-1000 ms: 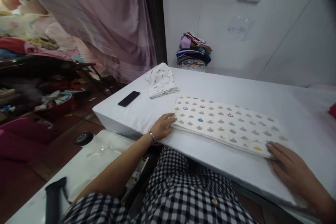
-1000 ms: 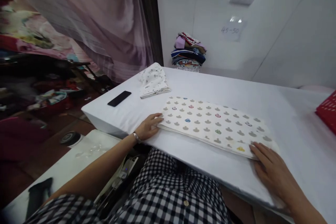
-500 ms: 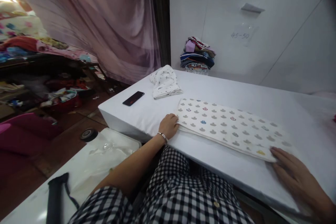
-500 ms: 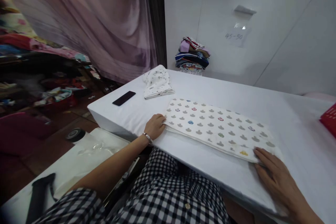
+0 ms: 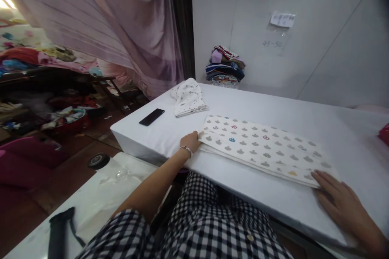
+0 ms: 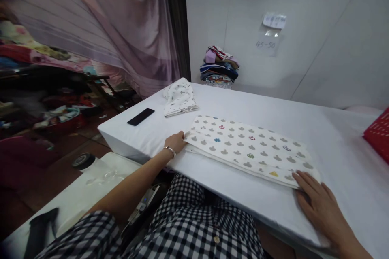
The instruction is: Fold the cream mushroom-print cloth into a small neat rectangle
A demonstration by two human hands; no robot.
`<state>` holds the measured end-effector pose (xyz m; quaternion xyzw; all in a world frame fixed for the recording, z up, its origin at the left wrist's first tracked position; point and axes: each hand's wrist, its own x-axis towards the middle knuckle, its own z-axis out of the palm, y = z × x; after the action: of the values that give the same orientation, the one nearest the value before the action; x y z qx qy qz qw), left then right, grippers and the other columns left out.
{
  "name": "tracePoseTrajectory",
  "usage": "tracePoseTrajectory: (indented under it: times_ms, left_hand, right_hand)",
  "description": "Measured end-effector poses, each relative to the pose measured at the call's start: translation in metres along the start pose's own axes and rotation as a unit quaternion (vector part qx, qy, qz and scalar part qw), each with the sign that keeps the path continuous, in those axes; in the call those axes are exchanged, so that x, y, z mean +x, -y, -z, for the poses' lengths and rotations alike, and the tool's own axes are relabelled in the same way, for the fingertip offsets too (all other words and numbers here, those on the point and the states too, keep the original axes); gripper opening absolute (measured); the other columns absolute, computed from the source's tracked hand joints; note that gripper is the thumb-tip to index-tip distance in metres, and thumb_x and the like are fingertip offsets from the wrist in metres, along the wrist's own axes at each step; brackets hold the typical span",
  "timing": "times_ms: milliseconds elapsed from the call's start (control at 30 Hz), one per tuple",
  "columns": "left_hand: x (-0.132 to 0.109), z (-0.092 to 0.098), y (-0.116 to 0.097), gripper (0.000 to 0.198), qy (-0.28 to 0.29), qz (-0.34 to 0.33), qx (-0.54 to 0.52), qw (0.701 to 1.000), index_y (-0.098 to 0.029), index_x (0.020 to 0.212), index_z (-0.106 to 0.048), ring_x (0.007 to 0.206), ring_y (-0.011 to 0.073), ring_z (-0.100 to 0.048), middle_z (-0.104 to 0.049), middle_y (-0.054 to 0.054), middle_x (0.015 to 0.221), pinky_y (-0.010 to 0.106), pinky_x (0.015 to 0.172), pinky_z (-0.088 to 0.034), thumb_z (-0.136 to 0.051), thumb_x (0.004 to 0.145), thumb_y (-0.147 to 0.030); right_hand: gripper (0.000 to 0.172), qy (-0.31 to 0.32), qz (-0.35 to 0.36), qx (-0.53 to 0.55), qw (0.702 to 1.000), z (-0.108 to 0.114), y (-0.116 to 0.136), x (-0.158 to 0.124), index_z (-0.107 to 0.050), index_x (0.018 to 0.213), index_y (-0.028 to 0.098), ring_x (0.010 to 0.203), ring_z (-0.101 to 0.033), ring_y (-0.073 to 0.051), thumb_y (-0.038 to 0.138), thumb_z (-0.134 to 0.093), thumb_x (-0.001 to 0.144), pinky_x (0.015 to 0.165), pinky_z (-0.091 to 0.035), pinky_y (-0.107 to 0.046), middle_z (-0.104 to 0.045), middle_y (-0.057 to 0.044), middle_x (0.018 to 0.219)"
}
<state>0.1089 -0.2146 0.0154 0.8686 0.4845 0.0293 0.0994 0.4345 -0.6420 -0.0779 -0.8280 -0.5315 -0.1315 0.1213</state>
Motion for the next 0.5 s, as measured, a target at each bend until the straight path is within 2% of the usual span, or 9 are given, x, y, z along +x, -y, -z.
tracePoseTrajectory:
  times_ms: [133, 233, 333, 400, 500]
  left_hand:
    - [0.0, -0.008, 0.006, 0.024, 0.009, 0.005, -0.001, 1.0, -0.023, 0.093, -0.054, 0.088, 0.0237, -0.061, -0.067, 0.007, 0.092, 0.031, 0.071, -0.043, -0.046, 0.081, -0.042]
    - [-0.003, -0.007, 0.006, 0.024, 0.009, 0.003, 0.0, 1.0, -0.023, 0.094, -0.055, 0.09, 0.0233, -0.061, -0.067, 0.006, 0.093, 0.031, 0.072, -0.043, -0.045, 0.081, -0.042]
    - [-0.007, -0.004, 0.006, 0.024, 0.008, -0.001, 0.002, 1.0, -0.023, 0.095, -0.055, 0.092, 0.0239, -0.061, -0.067, 0.006, 0.097, 0.032, 0.072, -0.044, -0.043, 0.082, -0.039]
    - [-0.009, -0.004, 0.007, 0.024, 0.005, -0.008, 0.0, 1.0, -0.023, 0.096, -0.055, 0.093, 0.0248, -0.061, -0.065, 0.007, 0.102, 0.033, 0.072, -0.044, -0.04, 0.082, -0.036]
    - [-0.008, -0.005, 0.01, 0.025, 0.009, -0.011, 0.006, 1.0, -0.022, 0.096, -0.054, 0.094, 0.0265, -0.061, -0.064, 0.008, 0.106, 0.035, 0.071, -0.044, -0.038, 0.081, -0.032]
  right_hand:
    - [0.056, -0.005, -0.009, 0.006, 1.0, -0.002, 0.005, 0.0, -0.028, 0.14, 0.036, 0.128, -0.039, -0.029, 0.038, -0.036, 0.085, 0.1, -0.033, -0.055, -0.044, -0.007, 0.139]
    - [0.052, -0.008, -0.02, 0.028, 0.999, 0.0, 0.01, 0.004, -0.039, 0.135, 0.03, 0.128, -0.039, -0.03, 0.038, -0.038, 0.084, 0.101, -0.03, -0.056, -0.046, -0.009, 0.137]
    - [0.051, -0.004, -0.047, 0.102, 0.994, 0.009, 0.015, 0.007, -0.049, 0.128, 0.024, 0.127, -0.039, -0.03, 0.039, -0.043, 0.08, 0.105, -0.028, -0.053, -0.048, -0.009, 0.135]
    - [0.054, -0.008, -0.104, 0.176, 0.979, 0.019, 0.021, 0.008, -0.05, 0.128, 0.022, 0.128, -0.038, -0.029, 0.041, -0.046, 0.078, 0.107, -0.029, -0.048, -0.046, -0.008, 0.138]
    - [0.057, -0.046, -0.265, 0.259, 0.928, 0.038, 0.028, 0.018, -0.05, 0.129, 0.021, 0.125, -0.043, -0.028, 0.045, -0.049, 0.077, 0.103, -0.036, -0.041, -0.047, -0.005, 0.137]
